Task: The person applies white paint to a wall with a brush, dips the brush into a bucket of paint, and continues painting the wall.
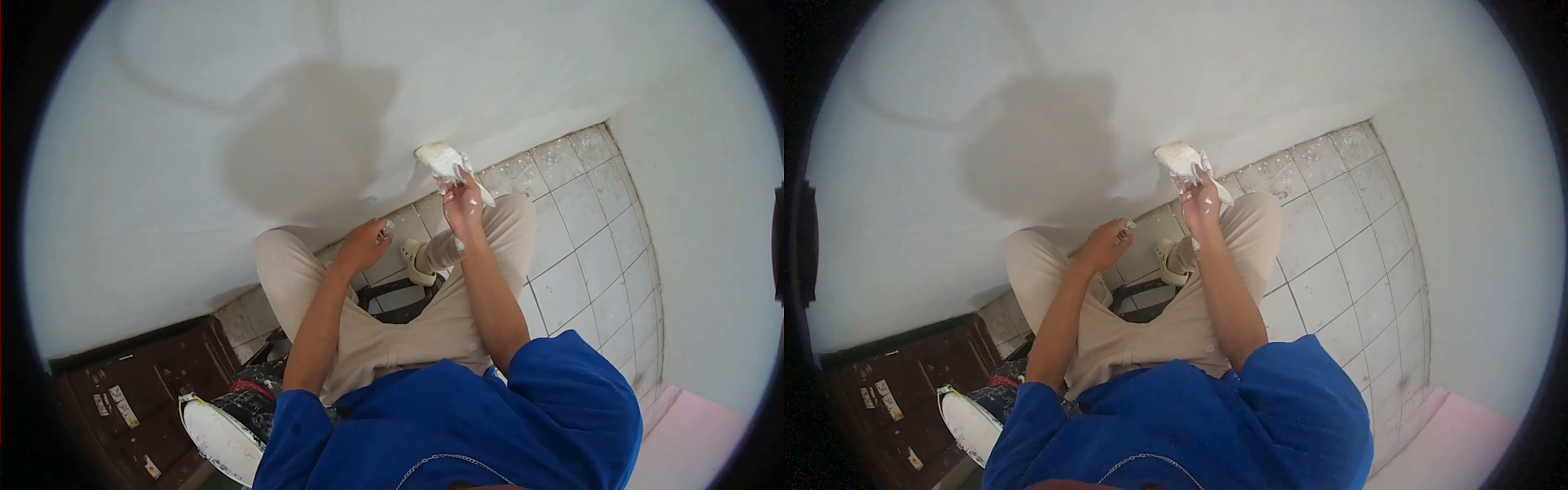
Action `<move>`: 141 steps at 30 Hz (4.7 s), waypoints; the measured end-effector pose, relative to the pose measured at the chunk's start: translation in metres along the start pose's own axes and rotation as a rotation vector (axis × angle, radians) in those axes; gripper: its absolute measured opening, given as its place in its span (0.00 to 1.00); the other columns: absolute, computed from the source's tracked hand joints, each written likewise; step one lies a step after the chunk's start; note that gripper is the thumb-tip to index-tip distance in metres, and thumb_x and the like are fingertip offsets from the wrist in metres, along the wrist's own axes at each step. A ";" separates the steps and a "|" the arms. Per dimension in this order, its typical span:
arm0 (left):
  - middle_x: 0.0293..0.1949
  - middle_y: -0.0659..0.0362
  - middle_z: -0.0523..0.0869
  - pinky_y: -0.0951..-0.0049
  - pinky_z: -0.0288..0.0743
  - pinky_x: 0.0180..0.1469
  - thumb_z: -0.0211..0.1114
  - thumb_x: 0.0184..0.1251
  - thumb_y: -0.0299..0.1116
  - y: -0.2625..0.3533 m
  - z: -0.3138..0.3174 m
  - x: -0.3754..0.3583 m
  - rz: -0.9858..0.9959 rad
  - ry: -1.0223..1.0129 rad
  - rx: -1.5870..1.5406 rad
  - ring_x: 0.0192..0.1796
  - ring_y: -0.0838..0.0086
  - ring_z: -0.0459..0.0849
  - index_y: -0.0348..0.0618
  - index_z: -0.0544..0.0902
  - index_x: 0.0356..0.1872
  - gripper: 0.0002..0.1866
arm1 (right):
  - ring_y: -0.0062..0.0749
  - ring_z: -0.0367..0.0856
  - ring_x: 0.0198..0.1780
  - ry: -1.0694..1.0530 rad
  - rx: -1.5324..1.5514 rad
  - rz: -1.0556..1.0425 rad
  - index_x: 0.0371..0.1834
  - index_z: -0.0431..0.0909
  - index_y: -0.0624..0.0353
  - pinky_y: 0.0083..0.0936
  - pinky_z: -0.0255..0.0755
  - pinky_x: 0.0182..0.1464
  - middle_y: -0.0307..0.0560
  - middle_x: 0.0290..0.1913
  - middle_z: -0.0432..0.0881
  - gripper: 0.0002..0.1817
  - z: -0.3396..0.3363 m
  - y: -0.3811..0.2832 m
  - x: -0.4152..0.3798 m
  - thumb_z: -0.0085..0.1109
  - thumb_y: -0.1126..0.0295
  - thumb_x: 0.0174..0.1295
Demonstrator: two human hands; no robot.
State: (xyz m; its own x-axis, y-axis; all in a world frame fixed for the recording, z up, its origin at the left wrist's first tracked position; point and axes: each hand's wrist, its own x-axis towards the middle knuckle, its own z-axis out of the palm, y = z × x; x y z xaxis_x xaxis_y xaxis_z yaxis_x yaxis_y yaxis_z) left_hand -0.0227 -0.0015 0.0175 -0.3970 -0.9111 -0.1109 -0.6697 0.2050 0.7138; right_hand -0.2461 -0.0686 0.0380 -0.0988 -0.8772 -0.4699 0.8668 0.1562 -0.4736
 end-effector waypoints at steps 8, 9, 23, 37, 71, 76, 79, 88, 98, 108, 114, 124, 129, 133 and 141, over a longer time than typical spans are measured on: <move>0.33 0.48 0.78 0.59 0.70 0.40 0.58 0.62 0.36 -0.007 0.005 0.006 0.063 0.085 0.002 0.37 0.53 0.77 0.36 0.74 0.39 0.12 | 0.34 0.78 0.46 0.100 -0.109 -0.105 0.55 0.67 0.63 0.25 0.75 0.41 0.48 0.47 0.76 0.19 -0.015 0.019 0.051 0.55 0.73 0.60; 0.33 0.48 0.78 0.59 0.70 0.41 0.58 0.62 0.36 -0.007 0.003 0.005 0.054 0.069 0.001 0.37 0.53 0.77 0.36 0.74 0.39 0.13 | 0.34 0.77 0.46 0.073 -0.100 -0.068 0.54 0.67 0.62 0.25 0.75 0.40 0.48 0.46 0.76 0.19 -0.016 0.016 0.045 0.55 0.73 0.60; 0.39 0.45 0.79 0.57 0.71 0.46 0.56 0.63 0.39 -0.002 -0.002 0.003 -0.029 -0.029 0.056 0.43 0.51 0.78 0.35 0.74 0.44 0.17 | 0.35 0.78 0.34 0.209 -0.067 -0.075 0.50 0.69 0.63 0.19 0.75 0.32 0.50 0.41 0.76 0.15 -0.011 0.025 0.044 0.52 0.70 0.61; 0.34 0.46 0.78 0.57 0.69 0.40 0.58 0.62 0.38 -0.017 0.014 0.006 0.028 0.025 0.013 0.38 0.50 0.76 0.36 0.73 0.37 0.14 | 0.32 0.78 0.38 0.250 -0.085 -0.056 0.47 0.71 0.60 0.24 0.73 0.31 0.44 0.41 0.77 0.18 -0.055 0.049 0.055 0.62 0.67 0.56; 0.40 0.44 0.78 0.56 0.70 0.47 0.57 0.64 0.43 -0.020 0.011 -0.001 -0.023 -0.071 0.063 0.44 0.49 0.76 0.36 0.73 0.46 0.19 | 0.21 0.76 0.34 0.200 -0.081 -0.241 0.44 0.76 0.59 0.19 0.67 0.31 0.37 0.38 0.79 0.14 -0.014 0.008 0.003 0.65 0.71 0.55; 0.42 0.43 0.79 0.56 0.71 0.48 0.56 0.64 0.42 -0.014 0.008 0.003 -0.036 -0.149 0.084 0.47 0.50 0.77 0.36 0.73 0.47 0.19 | 0.19 0.74 0.35 0.395 -0.190 -0.260 0.45 0.75 0.59 0.18 0.66 0.34 0.37 0.39 0.79 0.16 -0.031 0.024 0.039 0.65 0.71 0.54; 0.42 0.43 0.79 0.56 0.71 0.48 0.56 0.64 0.42 -0.016 0.005 0.000 -0.036 -0.128 0.090 0.47 0.49 0.77 0.36 0.73 0.47 0.19 | 0.20 0.74 0.38 0.168 -0.073 -0.174 0.46 0.75 0.60 0.18 0.65 0.40 0.38 0.41 0.79 0.17 -0.029 0.021 0.043 0.66 0.70 0.54; 0.40 0.44 0.79 0.57 0.70 0.46 0.57 0.64 0.42 -0.019 0.012 0.003 -0.047 -0.123 0.098 0.44 0.51 0.77 0.36 0.73 0.45 0.19 | 0.29 0.77 0.44 0.379 -0.117 -0.192 0.50 0.73 0.62 0.23 0.68 0.45 0.41 0.45 0.78 0.22 -0.032 0.022 0.039 0.67 0.67 0.53; 0.41 0.45 0.79 0.58 0.71 0.47 0.57 0.64 0.43 -0.023 0.011 0.002 -0.074 -0.123 0.115 0.45 0.52 0.77 0.36 0.72 0.49 0.21 | 0.19 0.72 0.25 0.316 -0.044 -0.251 0.38 0.76 0.56 0.18 0.62 0.25 0.36 0.28 0.78 0.10 -0.008 0.014 0.003 0.63 0.65 0.57; 0.43 0.43 0.79 0.57 0.70 0.50 0.56 0.64 0.43 -0.013 0.002 0.000 -0.121 -0.176 0.096 0.48 0.51 0.77 0.35 0.73 0.50 0.21 | 0.19 0.72 0.28 0.190 -0.090 -0.217 0.43 0.76 0.57 0.18 0.62 0.28 0.35 0.33 0.78 0.14 0.001 0.003 -0.008 0.65 0.65 0.55; 0.41 0.43 0.79 0.58 0.70 0.47 0.58 0.63 0.41 -0.021 0.013 0.000 -0.042 -0.123 0.102 0.45 0.51 0.77 0.34 0.73 0.46 0.19 | 0.21 0.72 0.25 0.303 -0.045 0.056 0.40 0.74 0.57 0.19 0.64 0.24 0.37 0.33 0.78 0.13 -0.031 0.022 0.053 0.65 0.68 0.55; 0.40 0.43 0.78 0.58 0.71 0.47 0.58 0.63 0.41 -0.018 0.011 -0.002 -0.072 -0.145 0.098 0.45 0.51 0.77 0.35 0.73 0.45 0.18 | 0.21 0.71 0.24 0.395 -0.111 -0.089 0.40 0.75 0.56 0.18 0.62 0.22 0.37 0.29 0.78 0.10 -0.026 0.021 0.035 0.62 0.66 0.58; 0.48 0.43 0.78 0.57 0.70 0.54 0.56 0.64 0.44 -0.018 0.004 -0.003 -0.110 -0.207 0.102 0.52 0.50 0.76 0.37 0.72 0.50 0.21 | 0.21 0.70 0.23 0.173 -0.025 -0.037 0.39 0.76 0.55 0.20 0.62 0.21 0.37 0.29 0.78 0.08 -0.016 0.011 0.030 0.61 0.66 0.59; 0.43 0.44 0.79 0.58 0.70 0.49 0.57 0.63 0.43 -0.023 0.008 0.001 -0.082 -0.145 0.103 0.47 0.51 0.77 0.36 0.73 0.48 0.20 | 0.19 0.71 0.26 0.133 -0.086 -0.111 0.39 0.75 0.55 0.15 0.60 0.24 0.36 0.29 0.77 0.11 -0.010 -0.001 -0.001 0.62 0.63 0.58; 0.49 0.43 0.77 0.57 0.70 0.54 0.55 0.65 0.45 -0.019 0.006 -0.002 -0.141 -0.229 0.103 0.52 0.50 0.76 0.37 0.72 0.52 0.22 | 0.21 0.70 0.25 0.155 -0.056 -0.050 0.38 0.75 0.56 0.17 0.62 0.24 0.37 0.29 0.76 0.13 -0.011 0.009 0.022 0.65 0.62 0.56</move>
State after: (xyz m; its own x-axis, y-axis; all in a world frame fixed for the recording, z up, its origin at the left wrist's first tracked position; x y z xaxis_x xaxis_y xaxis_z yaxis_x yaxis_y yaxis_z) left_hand -0.0129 -0.0012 0.0006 -0.4192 -0.8312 -0.3653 -0.7837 0.1282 0.6077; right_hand -0.2463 -0.0812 0.0153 -0.2194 -0.8045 -0.5520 0.8305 0.1429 -0.5384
